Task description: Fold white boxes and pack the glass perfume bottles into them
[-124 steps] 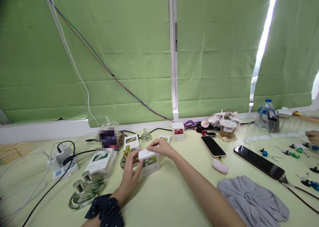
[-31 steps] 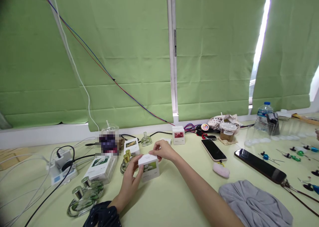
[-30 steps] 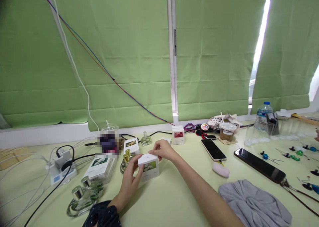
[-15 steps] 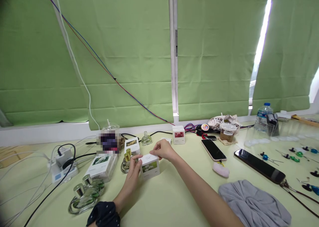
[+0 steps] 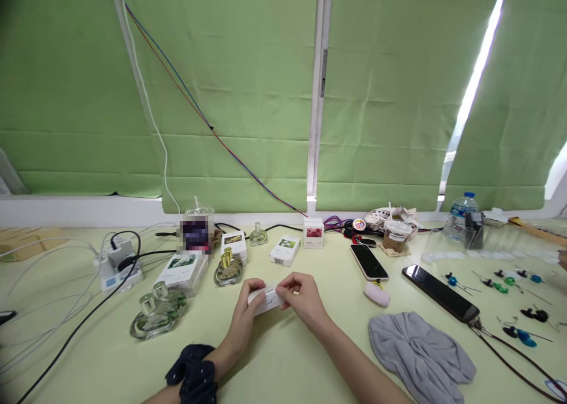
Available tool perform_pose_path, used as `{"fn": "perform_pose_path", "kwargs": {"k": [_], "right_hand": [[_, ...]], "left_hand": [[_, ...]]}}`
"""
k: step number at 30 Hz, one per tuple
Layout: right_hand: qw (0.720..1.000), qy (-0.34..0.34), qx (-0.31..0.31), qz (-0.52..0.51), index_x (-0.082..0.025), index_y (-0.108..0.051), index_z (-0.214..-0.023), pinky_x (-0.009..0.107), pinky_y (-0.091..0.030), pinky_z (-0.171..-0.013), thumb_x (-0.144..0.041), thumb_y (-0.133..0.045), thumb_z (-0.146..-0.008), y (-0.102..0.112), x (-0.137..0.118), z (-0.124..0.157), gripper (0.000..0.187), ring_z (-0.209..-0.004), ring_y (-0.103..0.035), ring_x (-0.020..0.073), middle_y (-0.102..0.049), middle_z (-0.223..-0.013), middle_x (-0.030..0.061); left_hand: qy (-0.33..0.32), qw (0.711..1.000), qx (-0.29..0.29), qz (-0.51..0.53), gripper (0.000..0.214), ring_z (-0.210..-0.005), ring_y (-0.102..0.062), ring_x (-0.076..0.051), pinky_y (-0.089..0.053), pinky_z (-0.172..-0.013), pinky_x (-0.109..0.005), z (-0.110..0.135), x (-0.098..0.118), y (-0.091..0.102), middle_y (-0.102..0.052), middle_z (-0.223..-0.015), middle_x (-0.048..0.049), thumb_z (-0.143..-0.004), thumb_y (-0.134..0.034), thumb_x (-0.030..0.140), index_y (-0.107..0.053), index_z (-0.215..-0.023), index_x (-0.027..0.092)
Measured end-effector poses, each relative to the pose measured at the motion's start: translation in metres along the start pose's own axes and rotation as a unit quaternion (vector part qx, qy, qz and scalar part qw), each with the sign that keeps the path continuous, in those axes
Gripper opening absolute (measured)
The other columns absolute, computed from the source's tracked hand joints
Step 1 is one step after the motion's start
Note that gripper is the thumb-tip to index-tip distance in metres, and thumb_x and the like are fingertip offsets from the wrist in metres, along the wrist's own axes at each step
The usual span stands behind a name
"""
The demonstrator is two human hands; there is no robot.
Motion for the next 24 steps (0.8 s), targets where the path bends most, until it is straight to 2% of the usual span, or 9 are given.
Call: {"fn": "perform_pose_path", "kwargs": {"k": [4,8,12,17,24], "right_hand": [[0.999,-0.019,0.015,-0.047,-0.013,-0.068,-0.067,0.031,-0.056,-0.058,-0.041,-0.082,-0.052,0.005,0.011,0.018,0.035,-0.059,-0.057,0.0143,-0.061,-0.06,0.0012],[0.992,-0.069,0.054,-0.092,-0.013,-0.066,-0.068,0.031,-0.056,-0.06,-0.031,-0.079,-0.052,0.01,0.02,0.025,0.028,-0.057,-0.055,0.0127,-0.061,-0.059,0.0004],[0.981,-0.119,0.083,-0.129,-0.015,-0.061,-0.065,0.03,-0.057,-0.056,-0.021,-0.073,-0.049,0.011,0.019,0.027,0.02,-0.055,-0.05,0.0106,-0.056,-0.055,-0.0025],[0.968,-0.173,0.094,-0.155,-0.016,-0.057,-0.059,0.032,-0.058,-0.055,-0.012,-0.066,-0.046,0.011,0.016,0.028,0.016,-0.057,-0.046,0.0101,-0.05,-0.054,-0.0039],[0.96,-0.172,0.118,-0.19,-0.017,-0.054,-0.058,0.032,-0.058,-0.054,-0.008,-0.067,-0.049,0.01,0.02,0.028,0.018,-0.056,-0.049,0.0106,-0.049,-0.055,-0.0039]], "left_hand": [[-0.073,0.988,-0.086,-0.105,0.03,-0.103,-0.051,-0.025,-0.042,-0.092,-0.042,-0.001,0.009,0.009,-0.055,-0.101,-0.007,-0.077,-0.059,0.037,-0.05,-0.1,0.021],[-0.129,0.96,-0.132,-0.212,0.04,-0.107,-0.048,-0.027,-0.042,-0.093,-0.044,-0.003,0.014,0.012,-0.055,-0.111,-0.0083,-0.071,-0.066,0.036,-0.052,-0.106,0.022],[-0.182,0.931,-0.146,-0.28,0.041,-0.113,-0.046,-0.028,-0.039,-0.097,-0.046,0.0,0.016,0.007,-0.054,-0.116,-0.0084,-0.072,-0.065,0.035,-0.051,-0.108,0.023],[-0.204,0.911,-0.151,-0.325,0.047,-0.117,-0.045,-0.029,-0.039,-0.097,-0.046,0.002,0.017,0.005,-0.053,-0.119,-0.0096,-0.07,-0.067,0.036,-0.049,-0.112,0.022],[-0.202,0.906,-0.152,-0.341,0.052,-0.118,-0.046,-0.031,-0.039,-0.096,-0.046,0.0,0.013,0.003,-0.053,-0.121,-0.0107,-0.069,-0.067,0.04,-0.048,-0.114,0.023]]}}
Point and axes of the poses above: each hand's wrist, its own z-axis away from the middle knuckle, its own y-axis out of the back of the hand, x = y × z, the point moved 1 cm from there along -z, towards the middle knuckle
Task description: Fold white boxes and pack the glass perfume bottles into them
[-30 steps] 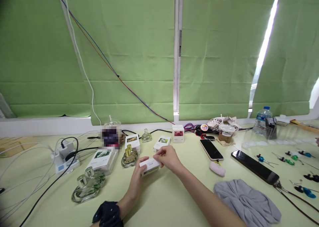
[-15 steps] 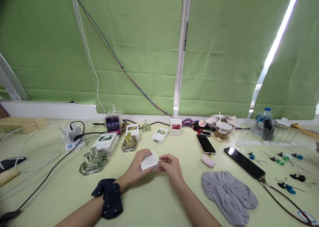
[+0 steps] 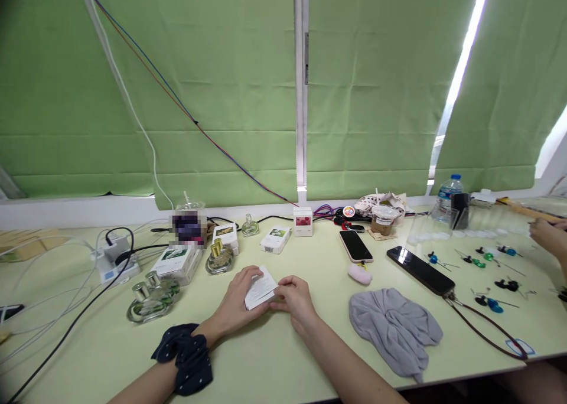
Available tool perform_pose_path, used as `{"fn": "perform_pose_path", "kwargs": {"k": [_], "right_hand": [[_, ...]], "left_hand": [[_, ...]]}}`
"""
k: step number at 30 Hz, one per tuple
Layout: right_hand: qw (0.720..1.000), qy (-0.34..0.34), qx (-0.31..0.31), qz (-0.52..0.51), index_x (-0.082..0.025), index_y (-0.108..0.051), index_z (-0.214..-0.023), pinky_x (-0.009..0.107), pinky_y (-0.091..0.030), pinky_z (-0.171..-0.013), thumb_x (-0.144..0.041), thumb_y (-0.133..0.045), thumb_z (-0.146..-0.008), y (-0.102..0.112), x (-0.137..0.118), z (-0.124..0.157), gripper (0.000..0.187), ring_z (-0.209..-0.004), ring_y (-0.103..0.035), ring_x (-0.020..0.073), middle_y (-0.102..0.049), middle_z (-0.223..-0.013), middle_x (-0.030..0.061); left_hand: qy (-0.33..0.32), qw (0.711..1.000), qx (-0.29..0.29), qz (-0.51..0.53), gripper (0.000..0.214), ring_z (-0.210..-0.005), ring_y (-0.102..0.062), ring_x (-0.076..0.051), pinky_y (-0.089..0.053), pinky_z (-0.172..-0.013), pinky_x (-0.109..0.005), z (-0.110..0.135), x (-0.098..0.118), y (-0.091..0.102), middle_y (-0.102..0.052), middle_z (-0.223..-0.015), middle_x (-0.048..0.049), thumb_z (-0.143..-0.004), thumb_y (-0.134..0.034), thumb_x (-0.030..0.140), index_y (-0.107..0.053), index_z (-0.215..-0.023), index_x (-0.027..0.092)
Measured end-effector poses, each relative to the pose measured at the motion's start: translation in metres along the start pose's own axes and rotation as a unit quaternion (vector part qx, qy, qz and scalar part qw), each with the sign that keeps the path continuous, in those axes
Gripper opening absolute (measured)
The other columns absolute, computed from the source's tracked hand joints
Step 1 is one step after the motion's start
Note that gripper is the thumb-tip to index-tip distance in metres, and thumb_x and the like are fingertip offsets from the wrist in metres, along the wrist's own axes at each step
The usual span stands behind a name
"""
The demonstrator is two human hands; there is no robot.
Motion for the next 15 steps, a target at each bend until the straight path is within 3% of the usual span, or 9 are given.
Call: {"fn": "perform_pose_path", "kwargs": {"k": [8,15], "right_hand": [[0.999,0.039,-0.002,-0.003,-0.014,-0.06,-0.064,0.031,-0.057,-0.06,-0.023,-0.086,-0.043,0.0056,0.0068,-0.0066,0.035,-0.058,-0.059,0.0133,-0.059,-0.058,-0.0005],[0.998,0.059,0.007,0.014,-0.013,-0.06,-0.063,0.029,-0.056,-0.059,-0.035,-0.089,-0.037,0.0033,0.0042,-0.0023,0.045,-0.059,-0.06,0.014,-0.062,-0.058,0.001]], "left_hand": [[0.014,1.0,-0.001,0.017,0.048,-0.114,-0.048,-0.029,-0.04,-0.093,-0.044,-0.0017,-0.0043,0.0004,-0.053,-0.119,-0.0103,-0.074,-0.064,0.042,-0.047,-0.114,0.022],[0.025,0.999,-0.002,0.027,0.049,-0.113,-0.048,-0.029,-0.039,-0.093,-0.045,-0.0009,-0.0066,-0.0003,-0.052,-0.12,-0.0111,-0.077,-0.061,0.046,-0.046,-0.116,0.022]]}}
Point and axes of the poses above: each hand's wrist, its own z-axis away from the middle knuckle, its own y-axis out of the back of the hand, x = y × z, the point moved 1 cm from there along -z, towards the middle knuckle
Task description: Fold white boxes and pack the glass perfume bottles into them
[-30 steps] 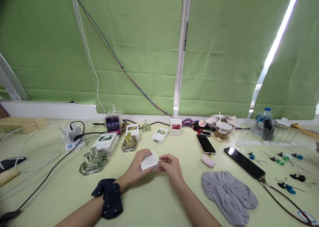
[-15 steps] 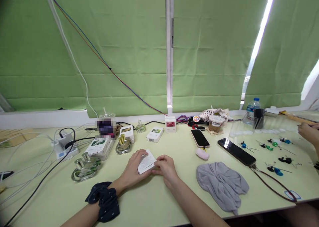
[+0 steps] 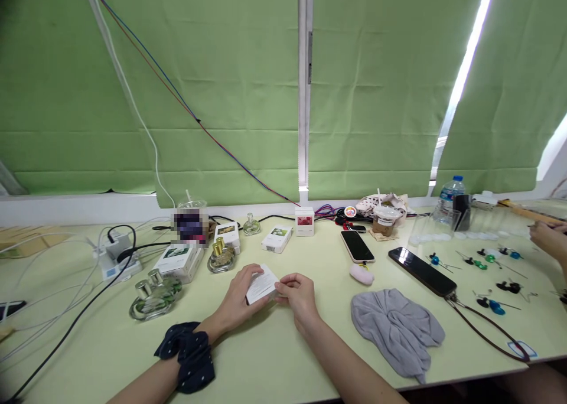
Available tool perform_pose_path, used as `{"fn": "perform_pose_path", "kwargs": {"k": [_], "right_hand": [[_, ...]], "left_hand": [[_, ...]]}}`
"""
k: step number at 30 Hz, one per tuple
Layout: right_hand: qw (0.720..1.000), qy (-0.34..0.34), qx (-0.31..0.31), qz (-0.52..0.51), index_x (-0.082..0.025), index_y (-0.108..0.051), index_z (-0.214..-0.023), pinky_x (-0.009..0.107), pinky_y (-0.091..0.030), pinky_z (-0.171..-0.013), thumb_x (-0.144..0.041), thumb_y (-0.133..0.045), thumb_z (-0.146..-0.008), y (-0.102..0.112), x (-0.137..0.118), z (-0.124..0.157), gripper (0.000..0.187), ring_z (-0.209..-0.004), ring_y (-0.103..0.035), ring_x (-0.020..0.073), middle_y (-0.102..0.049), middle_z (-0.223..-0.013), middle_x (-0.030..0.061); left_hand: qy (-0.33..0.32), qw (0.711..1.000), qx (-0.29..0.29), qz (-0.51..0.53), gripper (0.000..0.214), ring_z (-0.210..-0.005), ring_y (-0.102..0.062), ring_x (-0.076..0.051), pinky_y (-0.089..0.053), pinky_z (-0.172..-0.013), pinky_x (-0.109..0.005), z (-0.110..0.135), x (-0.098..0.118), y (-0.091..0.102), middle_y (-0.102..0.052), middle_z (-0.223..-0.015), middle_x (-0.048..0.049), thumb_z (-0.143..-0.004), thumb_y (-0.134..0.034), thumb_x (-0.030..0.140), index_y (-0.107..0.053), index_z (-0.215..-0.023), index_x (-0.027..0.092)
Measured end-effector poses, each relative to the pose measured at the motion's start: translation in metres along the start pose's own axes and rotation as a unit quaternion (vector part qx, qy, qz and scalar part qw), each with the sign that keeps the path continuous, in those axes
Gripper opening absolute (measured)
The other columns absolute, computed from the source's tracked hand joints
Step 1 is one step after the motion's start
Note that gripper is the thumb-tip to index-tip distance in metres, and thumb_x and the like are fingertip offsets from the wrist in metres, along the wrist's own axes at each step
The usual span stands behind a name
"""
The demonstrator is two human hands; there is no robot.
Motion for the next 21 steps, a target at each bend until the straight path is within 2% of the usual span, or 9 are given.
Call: {"fn": "perform_pose_path", "kwargs": {"k": [6,12,21], "right_hand": [[1.0,0.01,0.011,-0.003,-0.014,-0.06,-0.061,0.029,-0.056,-0.059,-0.029,-0.085,-0.042,-0.0021,-0.0002,0.0011,0.035,-0.058,-0.06,0.0136,-0.06,-0.058,-0.0002],[1.0,-0.017,0.025,0.003,-0.016,-0.059,-0.059,0.029,-0.057,-0.055,-0.015,-0.071,-0.049,-0.0024,-0.0008,-0.0009,0.016,-0.053,-0.052,0.0103,-0.053,-0.053,-0.0039],[0.999,-0.024,0.0,-0.032,-0.016,-0.055,-0.055,0.028,-0.056,-0.059,-0.014,-0.069,-0.048,-0.0029,-0.0005,-0.0038,0.016,-0.05,-0.05,0.0082,-0.052,-0.05,-0.0045]], "left_hand": [[-0.006,1.0,0.009,0.003,0.048,-0.114,-0.049,-0.029,-0.04,-0.094,-0.044,-0.0003,-0.0002,-0.0002,-0.054,-0.121,-0.0102,-0.076,-0.062,0.049,-0.05,-0.115,0.023],[-0.006,1.0,0.003,-0.008,0.05,-0.117,-0.048,-0.03,-0.039,-0.095,-0.045,-0.0001,-0.0017,-0.0019,-0.053,-0.121,-0.0108,-0.076,-0.062,0.05,-0.05,-0.115,0.022],[0.001,1.0,0.017,-0.01,0.053,-0.113,-0.049,-0.029,-0.041,-0.093,-0.043,-0.0013,-0.0026,-0.0043,-0.054,-0.12,-0.0113,-0.074,-0.063,0.051,-0.049,-0.116,0.021]]}}
Point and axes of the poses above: each hand's wrist, its own z-axis away from the middle knuckle, its own y-axis out of the back of the hand, x = y × z, the point moved 1 cm from there along -z, towards the middle knuckle
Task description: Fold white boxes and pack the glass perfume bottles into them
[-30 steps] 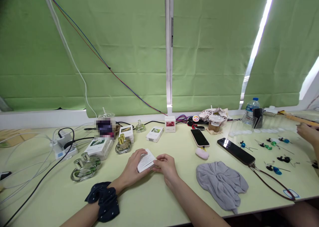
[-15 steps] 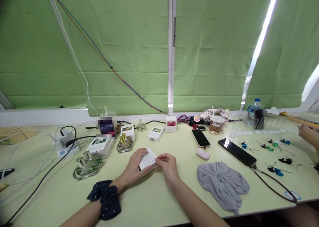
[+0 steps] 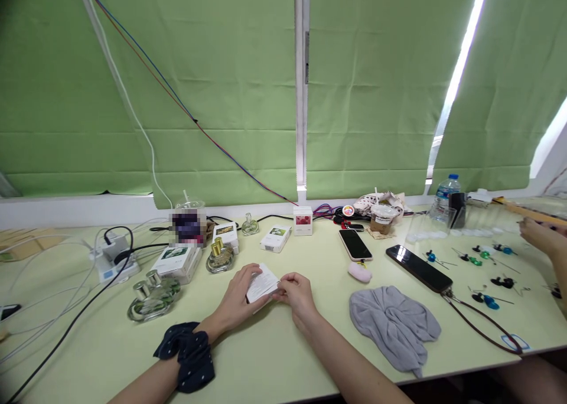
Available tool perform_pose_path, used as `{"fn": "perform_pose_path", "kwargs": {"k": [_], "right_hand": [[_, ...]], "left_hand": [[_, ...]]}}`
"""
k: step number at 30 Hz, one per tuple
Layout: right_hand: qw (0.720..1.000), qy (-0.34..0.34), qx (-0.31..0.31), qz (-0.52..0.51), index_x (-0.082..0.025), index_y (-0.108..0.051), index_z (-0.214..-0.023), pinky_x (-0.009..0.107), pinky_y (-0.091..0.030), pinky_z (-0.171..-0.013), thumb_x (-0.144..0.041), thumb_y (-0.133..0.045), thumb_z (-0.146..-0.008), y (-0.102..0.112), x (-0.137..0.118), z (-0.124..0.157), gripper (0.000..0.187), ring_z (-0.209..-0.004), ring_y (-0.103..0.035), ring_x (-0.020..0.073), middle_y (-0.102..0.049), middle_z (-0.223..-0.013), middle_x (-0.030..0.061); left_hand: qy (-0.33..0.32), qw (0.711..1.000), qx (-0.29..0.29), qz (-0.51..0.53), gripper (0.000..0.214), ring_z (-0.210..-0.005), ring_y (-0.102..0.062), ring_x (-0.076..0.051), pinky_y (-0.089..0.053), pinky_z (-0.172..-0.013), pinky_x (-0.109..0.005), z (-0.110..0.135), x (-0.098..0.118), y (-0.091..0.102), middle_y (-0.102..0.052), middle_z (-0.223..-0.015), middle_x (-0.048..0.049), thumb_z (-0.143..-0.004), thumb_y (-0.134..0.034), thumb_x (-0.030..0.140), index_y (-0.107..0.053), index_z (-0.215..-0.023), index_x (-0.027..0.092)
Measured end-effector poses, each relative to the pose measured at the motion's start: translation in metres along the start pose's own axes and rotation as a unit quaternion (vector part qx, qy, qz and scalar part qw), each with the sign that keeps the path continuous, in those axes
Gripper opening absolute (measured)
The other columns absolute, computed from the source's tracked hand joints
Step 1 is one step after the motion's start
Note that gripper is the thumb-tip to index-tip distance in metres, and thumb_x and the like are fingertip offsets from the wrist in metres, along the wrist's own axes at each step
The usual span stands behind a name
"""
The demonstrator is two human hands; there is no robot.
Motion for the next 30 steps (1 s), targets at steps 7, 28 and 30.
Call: {"fn": "perform_pose_path", "kwargs": {"k": [7,28,30], "right_hand": [[1.0,0.007,0.013,0.01,-0.016,-0.055,-0.055,0.026,-0.054,-0.057,-0.014,-0.07,-0.049,0.001,0.004,-0.002,0.016,-0.048,-0.051,0.0086,-0.053,-0.048,-0.0047],[0.952,0.221,-0.079,0.196,-0.018,-0.066,-0.088,0.024,-0.05,-0.048,-0.048,-0.065,-0.073,-0.002,0.007,-0.007,0.034,-0.063,-0.053,0.013,-0.056,-0.093,0.0059],[0.93,0.263,-0.128,0.223,-0.021,-0.064,-0.102,0.024,-0.052,-0.052,-0.042,-0.063,-0.077,-0.006,0.01,-0.006,0.032,-0.075,-0.055,0.0149,-0.054,-0.11,0.0076]], "left_hand": [[-0.006,1.0,-0.001,-0.013,0.052,-0.113,-0.049,-0.03,-0.04,-0.092,-0.043,0.0,0.0,-0.001,-0.053,-0.12,-0.0117,-0.074,-0.062,0.051,-0.049,-0.114,0.021],[0.065,0.974,-0.009,0.215,0.034,-0.106,-0.054,-0.026,-0.041,-0.092,-0.039,-0.007,-0.006,0.013,-0.059,-0.114,-0.0092,-0.078,-0.059,0.042,-0.057,-0.102,0.02],[0.102,0.943,-0.018,0.315,0.03,-0.098,-0.057,-0.024,-0.042,-0.087,-0.034,-0.011,-0.007,0.019,-0.063,-0.103,-0.007,-0.077,-0.06,0.043,-0.061,-0.095,0.019]]}}
Point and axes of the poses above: each hand's wrist, its own z-axis away from the middle knuckle, its own y-axis out of the back of the hand, x = y × z, the point moved 1 cm from there along -z, towards the middle knuckle
